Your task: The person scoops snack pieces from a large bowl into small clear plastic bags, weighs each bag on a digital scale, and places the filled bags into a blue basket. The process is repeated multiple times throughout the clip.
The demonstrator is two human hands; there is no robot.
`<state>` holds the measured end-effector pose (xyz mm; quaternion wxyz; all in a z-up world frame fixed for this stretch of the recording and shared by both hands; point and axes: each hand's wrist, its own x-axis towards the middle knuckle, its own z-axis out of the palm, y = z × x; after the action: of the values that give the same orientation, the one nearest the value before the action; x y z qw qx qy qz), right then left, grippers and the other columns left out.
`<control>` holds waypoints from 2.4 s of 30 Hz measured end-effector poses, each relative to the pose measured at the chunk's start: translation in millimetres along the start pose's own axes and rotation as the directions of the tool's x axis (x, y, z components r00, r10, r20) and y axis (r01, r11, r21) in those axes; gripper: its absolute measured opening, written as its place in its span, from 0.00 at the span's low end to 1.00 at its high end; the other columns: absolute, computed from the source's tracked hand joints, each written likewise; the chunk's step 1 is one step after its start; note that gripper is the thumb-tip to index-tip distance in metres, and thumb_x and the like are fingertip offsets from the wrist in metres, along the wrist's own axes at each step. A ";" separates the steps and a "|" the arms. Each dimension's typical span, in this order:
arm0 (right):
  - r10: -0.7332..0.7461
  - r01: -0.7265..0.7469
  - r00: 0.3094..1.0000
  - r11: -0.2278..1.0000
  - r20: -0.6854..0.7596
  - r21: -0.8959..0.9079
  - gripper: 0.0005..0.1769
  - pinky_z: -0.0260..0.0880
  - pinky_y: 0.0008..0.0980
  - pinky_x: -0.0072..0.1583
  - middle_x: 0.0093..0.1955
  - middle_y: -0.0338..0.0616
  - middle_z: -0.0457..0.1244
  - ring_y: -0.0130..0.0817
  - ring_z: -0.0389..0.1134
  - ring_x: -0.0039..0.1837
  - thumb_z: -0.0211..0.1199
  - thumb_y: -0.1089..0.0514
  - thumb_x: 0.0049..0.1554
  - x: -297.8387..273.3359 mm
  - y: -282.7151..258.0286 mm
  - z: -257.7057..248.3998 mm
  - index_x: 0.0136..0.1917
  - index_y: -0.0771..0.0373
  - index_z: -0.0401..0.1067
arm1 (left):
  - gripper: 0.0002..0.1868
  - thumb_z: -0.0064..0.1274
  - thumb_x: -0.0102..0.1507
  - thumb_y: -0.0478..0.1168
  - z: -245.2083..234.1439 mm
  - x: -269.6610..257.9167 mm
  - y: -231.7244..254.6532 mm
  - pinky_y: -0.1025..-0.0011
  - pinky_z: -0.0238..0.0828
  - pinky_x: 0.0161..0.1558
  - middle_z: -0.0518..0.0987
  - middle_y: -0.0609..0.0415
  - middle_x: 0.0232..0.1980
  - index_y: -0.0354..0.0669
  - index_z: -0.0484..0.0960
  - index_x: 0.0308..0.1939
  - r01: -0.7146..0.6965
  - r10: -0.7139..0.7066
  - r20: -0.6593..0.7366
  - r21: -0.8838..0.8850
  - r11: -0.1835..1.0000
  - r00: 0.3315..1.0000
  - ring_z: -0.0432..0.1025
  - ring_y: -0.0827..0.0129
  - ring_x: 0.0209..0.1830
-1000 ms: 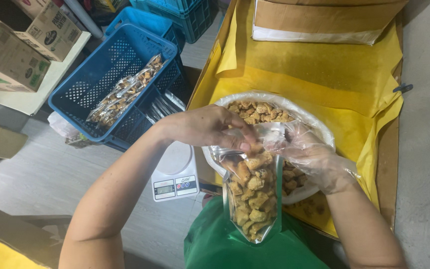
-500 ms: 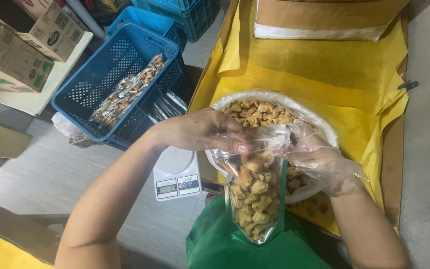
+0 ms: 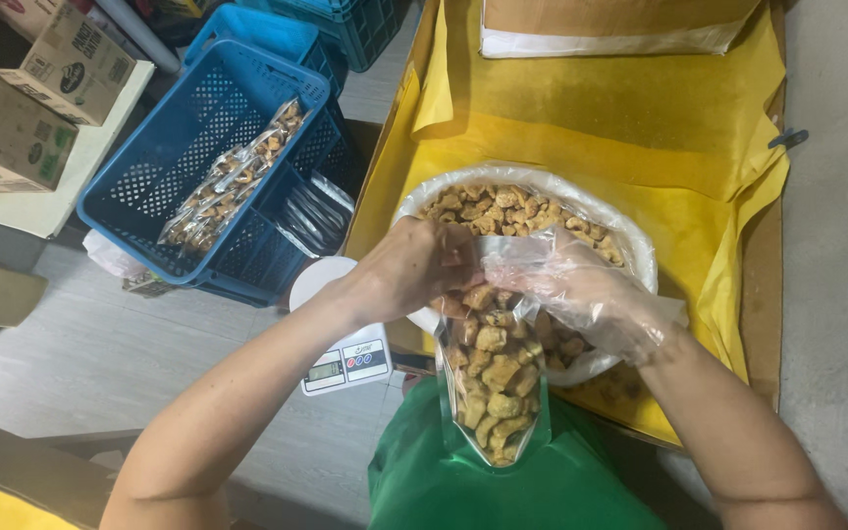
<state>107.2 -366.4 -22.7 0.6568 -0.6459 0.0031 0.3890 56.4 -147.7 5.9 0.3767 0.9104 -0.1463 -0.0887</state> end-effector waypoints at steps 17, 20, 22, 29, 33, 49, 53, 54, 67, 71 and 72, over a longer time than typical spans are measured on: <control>-0.181 0.181 0.983 0.980 -0.013 0.083 0.42 0.73 0.32 0.63 0.65 0.55 0.67 0.39 0.70 0.63 0.59 0.69 0.56 24.4 24.4 -26.4 0.79 0.68 0.47 | 0.16 0.58 0.64 0.48 8.4 63.3 -5.6 0.64 0.79 0.47 0.84 0.47 0.34 0.38 0.85 0.32 -0.103 0.040 0.218 0.287 0.952 0.975 0.79 0.64 0.35; -0.149 0.155 0.986 0.985 -0.072 0.078 0.44 0.72 0.33 0.64 0.65 0.56 0.66 0.39 0.69 0.65 0.60 0.68 0.55 18.5 32.2 -27.5 0.80 0.62 0.45 | 0.14 0.59 0.63 0.49 8.1 54.8 -2.7 0.63 0.79 0.45 0.84 0.48 0.32 0.41 0.86 0.34 -0.113 0.034 0.265 0.288 0.951 0.964 0.78 0.64 0.33; -0.112 0.118 0.987 0.992 -0.117 0.052 0.46 0.71 0.34 0.66 0.65 0.56 0.67 0.39 0.69 0.66 0.62 0.66 0.53 11.6 32.7 -28.5 0.79 0.57 0.44 | 0.17 0.58 0.65 0.53 0.0 42.2 -2.2 0.64 0.79 0.42 0.85 0.50 0.31 0.45 0.86 0.34 -0.042 -0.062 0.335 0.297 0.954 0.940 0.78 0.65 0.30; -0.050 0.028 0.993 0.978 -0.106 -0.204 0.36 0.62 0.39 0.72 0.67 0.54 0.67 0.39 0.67 0.70 0.70 0.52 0.52 14.2 30.7 -29.1 0.69 0.68 0.63 | 0.17 0.56 0.62 0.42 3.6 -29.3 -31.2 0.66 0.79 0.34 0.85 0.50 0.38 0.37 0.83 0.51 -0.076 0.065 0.040 0.445 0.892 0.997 0.78 0.65 0.29; -0.065 0.054 0.996 0.981 -0.054 -0.189 0.35 0.61 0.37 0.73 0.69 0.55 0.64 0.37 0.65 0.71 0.70 0.50 0.53 24.7 36.8 -31.9 0.66 0.67 0.59 | 0.21 0.50 0.67 0.37 20.3 -51.5 -43.3 0.65 0.79 0.31 0.83 0.49 0.38 0.32 0.75 0.63 0.004 -0.066 0.055 0.739 0.674 0.996 0.79 0.62 0.30; 0.048 0.027 0.987 0.893 0.153 -0.450 0.40 0.55 0.49 0.73 0.82 0.35 0.51 0.37 0.51 0.81 0.62 0.40 0.51 65.4 17.2 -63.5 0.75 0.45 0.62 | 0.29 0.37 0.70 0.50 -45.8 -29.9 -106.7 0.59 0.86 0.44 0.74 0.38 0.65 0.43 0.65 0.73 0.623 -0.519 0.354 -0.325 0.712 0.778 0.77 0.52 0.57; -0.070 0.124 0.992 0.305 0.108 -0.944 0.36 0.37 0.50 0.81 0.85 0.36 0.44 0.40 0.42 0.83 0.53 0.32 0.58 95.3 43.8 -66.9 0.77 0.39 0.59 | 0.27 0.40 0.69 0.44 -100.3 -71.6 -118.8 0.62 0.83 0.52 0.70 0.46 0.70 0.49 0.64 0.74 0.580 -0.586 0.056 -0.247 0.776 0.808 0.76 0.56 0.60; -0.086 0.170 0.983 0.138 0.159 -0.976 0.36 0.34 0.51 0.82 0.85 0.36 0.43 0.40 0.41 0.84 0.49 0.30 0.60 102.2 49.1 -61.6 0.78 0.39 0.57 | 0.27 0.40 0.68 0.42 -117.1 -85.7 -122.6 0.63 0.82 0.54 0.63 0.51 0.74 0.51 0.66 0.73 0.544 -0.557 -0.055 -0.157 0.824 0.829 0.73 0.55 0.61; -0.021 -0.226 0.973 0.146 -0.231 -0.963 0.38 0.38 0.53 0.75 0.82 0.44 0.42 0.48 0.42 0.80 0.50 0.33 0.58 200.3 39.6 102.7 0.78 0.44 0.57 | 0.21 0.46 0.65 0.30 -274.1 -131.9 -470.3 0.49 0.72 0.54 0.80 0.33 0.54 0.45 0.80 0.60 0.494 -0.091 -0.828 0.238 0.836 0.553 0.74 0.38 0.54; -0.002 -0.298 0.953 0.138 -0.301 -0.944 0.35 0.42 0.55 0.73 0.81 0.47 0.45 0.51 0.46 0.79 0.51 0.37 0.60 214.6 34.0 123.8 0.77 0.48 0.58 | 0.24 0.45 0.63 0.30 -269.2 -87.8 -596.0 0.49 0.69 0.56 0.80 0.35 0.52 0.50 0.80 0.61 0.604 -0.410 -0.748 -0.016 0.797 0.521 0.73 0.42 0.55; 0.004 -0.312 0.949 0.136 -0.314 -0.940 0.35 0.43 0.56 0.73 0.80 0.48 0.46 0.52 0.47 0.78 0.51 0.37 0.61 215.6 32.1 125.3 0.77 0.49 0.58 | 0.22 0.46 0.64 0.30 -261.3 -73.9 -619.7 0.50 0.70 0.57 0.80 0.36 0.54 0.51 0.80 0.61 0.537 -0.349 -0.761 -0.001 0.844 0.548 0.73 0.42 0.56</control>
<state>178.5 -154.9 -138.4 0.0283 -0.9527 -0.1037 0.2844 181.4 466.6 -248.5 0.2584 0.9105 0.2447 0.2104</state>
